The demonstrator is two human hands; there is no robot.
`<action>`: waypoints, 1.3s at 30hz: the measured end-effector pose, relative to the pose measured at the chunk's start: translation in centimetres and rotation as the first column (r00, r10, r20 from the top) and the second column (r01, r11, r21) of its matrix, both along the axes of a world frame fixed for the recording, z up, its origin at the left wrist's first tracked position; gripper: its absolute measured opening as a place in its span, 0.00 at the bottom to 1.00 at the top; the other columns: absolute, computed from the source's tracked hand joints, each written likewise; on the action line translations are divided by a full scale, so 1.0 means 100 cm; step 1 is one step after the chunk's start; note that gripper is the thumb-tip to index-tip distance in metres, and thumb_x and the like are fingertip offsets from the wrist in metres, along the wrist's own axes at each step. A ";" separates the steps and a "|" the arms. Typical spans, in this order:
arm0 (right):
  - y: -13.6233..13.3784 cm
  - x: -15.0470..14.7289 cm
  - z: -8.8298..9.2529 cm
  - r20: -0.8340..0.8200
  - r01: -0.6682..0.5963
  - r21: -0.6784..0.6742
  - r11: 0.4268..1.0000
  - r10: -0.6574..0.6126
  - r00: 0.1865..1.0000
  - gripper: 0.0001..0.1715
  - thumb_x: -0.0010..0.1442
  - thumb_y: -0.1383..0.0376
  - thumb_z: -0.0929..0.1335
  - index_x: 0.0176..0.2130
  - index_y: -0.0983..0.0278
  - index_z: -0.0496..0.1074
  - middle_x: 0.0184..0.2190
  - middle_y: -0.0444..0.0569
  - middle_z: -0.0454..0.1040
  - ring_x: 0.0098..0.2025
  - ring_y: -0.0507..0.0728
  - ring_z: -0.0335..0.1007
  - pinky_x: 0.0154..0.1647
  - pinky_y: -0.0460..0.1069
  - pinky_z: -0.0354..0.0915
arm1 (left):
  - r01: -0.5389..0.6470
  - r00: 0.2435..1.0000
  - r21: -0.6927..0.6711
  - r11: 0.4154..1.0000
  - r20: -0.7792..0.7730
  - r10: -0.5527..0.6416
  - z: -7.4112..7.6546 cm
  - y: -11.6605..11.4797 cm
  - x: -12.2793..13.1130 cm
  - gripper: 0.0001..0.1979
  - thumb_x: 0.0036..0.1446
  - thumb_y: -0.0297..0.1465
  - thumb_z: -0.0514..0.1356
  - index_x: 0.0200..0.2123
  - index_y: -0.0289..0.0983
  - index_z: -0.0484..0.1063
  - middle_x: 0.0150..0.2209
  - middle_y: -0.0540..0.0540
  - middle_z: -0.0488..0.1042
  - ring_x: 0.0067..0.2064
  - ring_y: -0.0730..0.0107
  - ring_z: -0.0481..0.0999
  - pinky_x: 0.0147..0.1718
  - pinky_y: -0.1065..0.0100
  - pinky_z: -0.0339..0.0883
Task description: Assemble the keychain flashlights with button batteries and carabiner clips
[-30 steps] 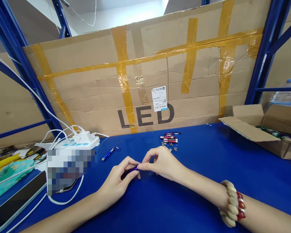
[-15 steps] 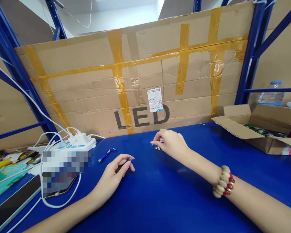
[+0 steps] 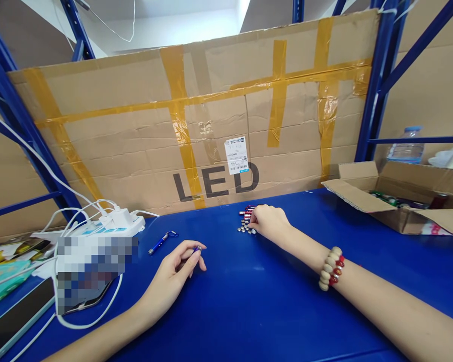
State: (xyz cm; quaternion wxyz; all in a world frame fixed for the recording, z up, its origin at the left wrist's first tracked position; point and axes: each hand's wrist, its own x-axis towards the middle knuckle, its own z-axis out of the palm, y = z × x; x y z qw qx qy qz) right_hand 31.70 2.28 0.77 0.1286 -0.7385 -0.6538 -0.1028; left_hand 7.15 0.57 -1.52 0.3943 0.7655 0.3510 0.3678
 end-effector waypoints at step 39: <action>-0.012 -0.014 0.004 0.096 -0.015 -0.058 0.998 0.021 0.995 0.11 0.49 0.70 0.68 0.35 0.59 0.77 0.35 0.48 0.78 0.39 0.61 0.74 0.29 0.47 0.59 | 0.023 1.000 -0.007 1.000 -0.018 -0.023 0.003 -0.003 0.001 0.11 0.60 0.37 0.50 0.38 0.36 0.64 0.23 0.50 0.70 0.24 0.70 0.62 0.25 0.70 0.53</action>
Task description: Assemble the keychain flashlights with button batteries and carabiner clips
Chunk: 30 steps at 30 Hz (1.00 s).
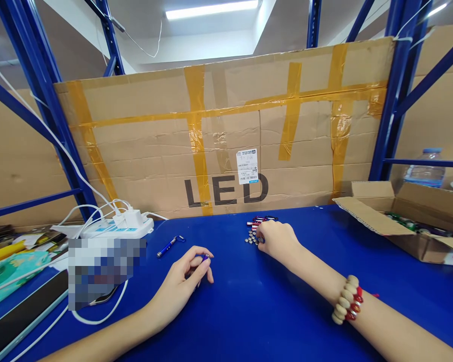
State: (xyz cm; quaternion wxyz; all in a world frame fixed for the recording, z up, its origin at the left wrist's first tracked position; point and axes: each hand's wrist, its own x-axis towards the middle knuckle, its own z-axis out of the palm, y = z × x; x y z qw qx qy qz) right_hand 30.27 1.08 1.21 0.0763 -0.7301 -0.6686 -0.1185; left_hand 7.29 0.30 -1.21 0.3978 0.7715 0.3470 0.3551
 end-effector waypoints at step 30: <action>-0.012 -0.023 -0.001 -0.070 -0.324 0.383 0.865 0.377 0.924 0.13 0.52 0.68 0.64 0.36 0.58 0.75 0.37 0.41 0.77 0.26 0.48 0.71 0.21 0.43 0.56 | 0.026 0.999 -0.043 0.999 0.029 -0.025 -0.002 0.000 0.000 0.12 0.60 0.38 0.50 0.39 0.36 0.65 0.20 0.52 0.68 0.23 0.71 0.62 0.24 0.71 0.53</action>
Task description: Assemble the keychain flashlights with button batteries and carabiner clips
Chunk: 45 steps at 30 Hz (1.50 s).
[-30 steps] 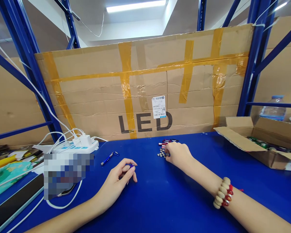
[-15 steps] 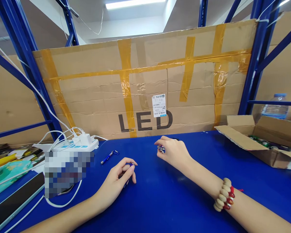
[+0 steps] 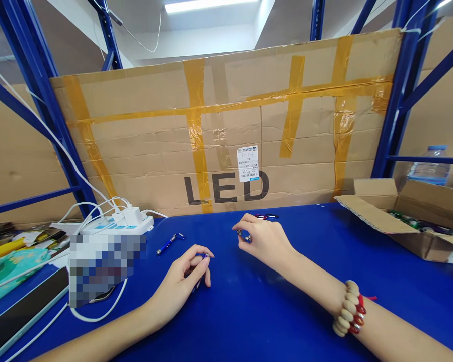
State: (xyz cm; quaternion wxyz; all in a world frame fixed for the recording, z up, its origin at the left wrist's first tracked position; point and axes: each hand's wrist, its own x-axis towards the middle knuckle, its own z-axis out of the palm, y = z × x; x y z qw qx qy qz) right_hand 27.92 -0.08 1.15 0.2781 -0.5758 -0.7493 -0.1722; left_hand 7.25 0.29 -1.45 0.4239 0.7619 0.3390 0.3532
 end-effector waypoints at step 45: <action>-0.013 -0.028 -0.008 -0.770 -0.609 -0.189 0.771 0.268 0.579 0.14 0.50 0.56 0.72 0.27 0.65 0.77 0.27 0.46 0.75 0.25 0.50 0.69 0.23 0.44 0.67 | 0.046 0.996 0.112 0.993 -0.085 -0.036 0.004 -0.002 -0.001 0.07 0.58 0.31 0.52 0.34 0.38 0.69 0.27 0.49 0.71 0.32 0.66 0.70 0.32 0.70 0.61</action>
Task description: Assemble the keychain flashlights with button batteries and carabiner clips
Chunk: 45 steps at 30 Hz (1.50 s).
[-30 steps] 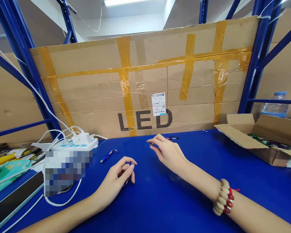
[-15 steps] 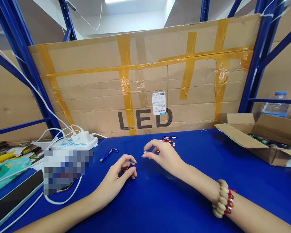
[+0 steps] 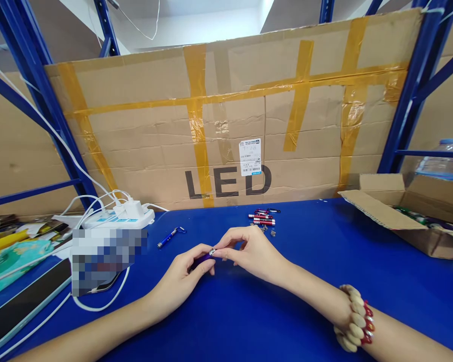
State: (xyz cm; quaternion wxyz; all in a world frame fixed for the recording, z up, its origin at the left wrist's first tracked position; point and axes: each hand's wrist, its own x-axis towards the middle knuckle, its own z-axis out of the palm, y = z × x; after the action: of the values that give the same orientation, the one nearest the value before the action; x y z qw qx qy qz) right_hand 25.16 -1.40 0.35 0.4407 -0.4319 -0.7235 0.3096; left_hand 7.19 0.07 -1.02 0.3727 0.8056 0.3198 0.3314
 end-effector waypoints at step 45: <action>0.004 0.008 -0.007 0.148 0.008 0.193 0.981 -0.037 0.988 0.10 0.46 0.57 0.74 0.23 0.62 0.78 0.25 0.45 0.73 0.26 0.51 0.67 0.27 0.46 0.62 | 0.073 0.996 0.057 0.996 -0.053 -0.070 -0.005 0.000 -0.003 0.05 0.59 0.27 0.51 0.32 0.38 0.65 0.26 0.50 0.73 0.29 0.70 0.71 0.26 0.74 0.59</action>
State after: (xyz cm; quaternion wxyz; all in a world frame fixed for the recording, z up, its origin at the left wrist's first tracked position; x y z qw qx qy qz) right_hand 25.98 -0.98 -0.33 0.4277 -0.4177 -0.7763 0.1999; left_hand 6.89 0.08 -1.52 0.3523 0.8353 0.2902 0.3064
